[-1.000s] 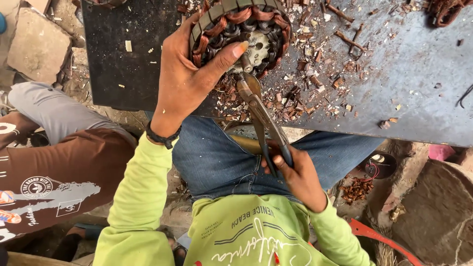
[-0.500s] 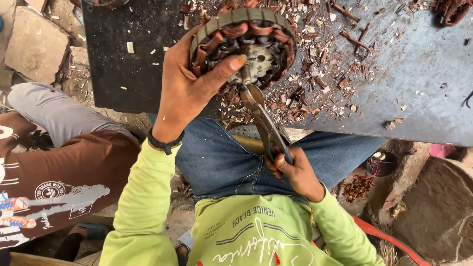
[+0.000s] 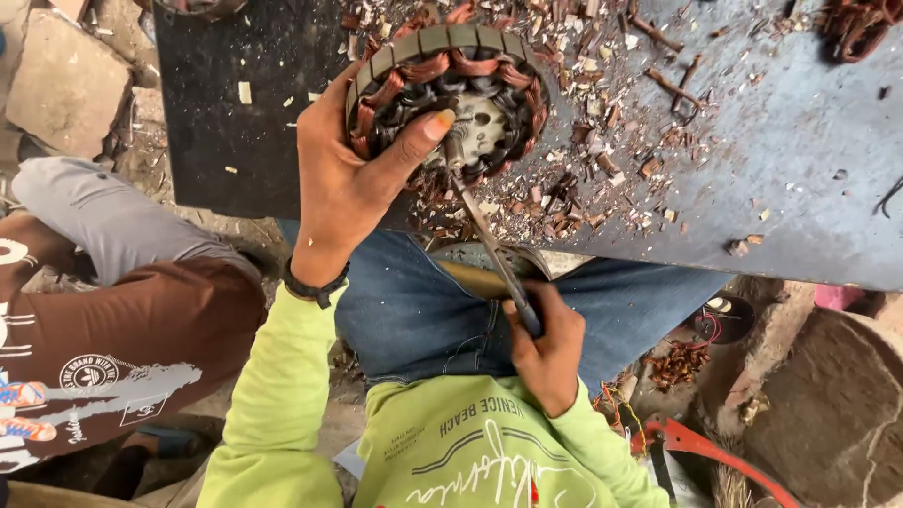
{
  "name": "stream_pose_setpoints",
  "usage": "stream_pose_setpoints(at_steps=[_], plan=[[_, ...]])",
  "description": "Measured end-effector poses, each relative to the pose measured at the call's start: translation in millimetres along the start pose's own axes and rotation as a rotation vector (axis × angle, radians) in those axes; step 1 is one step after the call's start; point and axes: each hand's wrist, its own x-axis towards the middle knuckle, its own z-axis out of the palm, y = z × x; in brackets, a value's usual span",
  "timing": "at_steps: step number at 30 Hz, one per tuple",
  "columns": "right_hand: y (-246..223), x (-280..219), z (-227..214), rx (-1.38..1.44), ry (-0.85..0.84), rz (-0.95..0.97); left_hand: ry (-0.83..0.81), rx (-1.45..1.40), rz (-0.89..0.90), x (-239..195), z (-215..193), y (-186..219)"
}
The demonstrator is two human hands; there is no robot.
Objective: Stripping old copper windings from a fan motor stator using a pair of pliers.
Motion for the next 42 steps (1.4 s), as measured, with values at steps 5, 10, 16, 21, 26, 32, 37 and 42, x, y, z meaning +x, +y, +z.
stream_pose_setpoints(at_steps=[5,10,16,21,26,32,37,42], plan=[[0.0,-11.2,-0.5,0.360,0.042,0.065,-0.046,0.140,0.022,-2.5,-1.5,-7.6],[63.8,-34.9,-12.8,0.438,-0.194,0.123,-0.073,0.030,0.039,-4.7,-1.2,-3.3],[19.3,-17.6,-36.5,0.527,-0.369,0.165,-0.089,0.016,0.055,-5.8,-3.7,-8.4],[0.7,-12.3,-48.1,0.524,-0.487,0.185,-0.078,0.049,0.039,-4.2,-1.6,0.3],[-12.0,-8.3,-58.4,0.468,-0.547,0.141,-0.100,-0.024,0.043,-0.7,-1.6,5.6],[-23.3,-3.1,-59.0,0.372,-0.471,0.142,-0.120,0.052,0.093,-1.4,-3.4,3.3],[-10.9,4.9,-54.2,0.518,-0.433,0.119,-0.085,0.084,0.056,-4.4,-3.5,-6.9],[46.9,3.3,-19.6,0.530,-0.510,0.293,-0.102,0.132,0.083,0.4,4.6,6.5]])
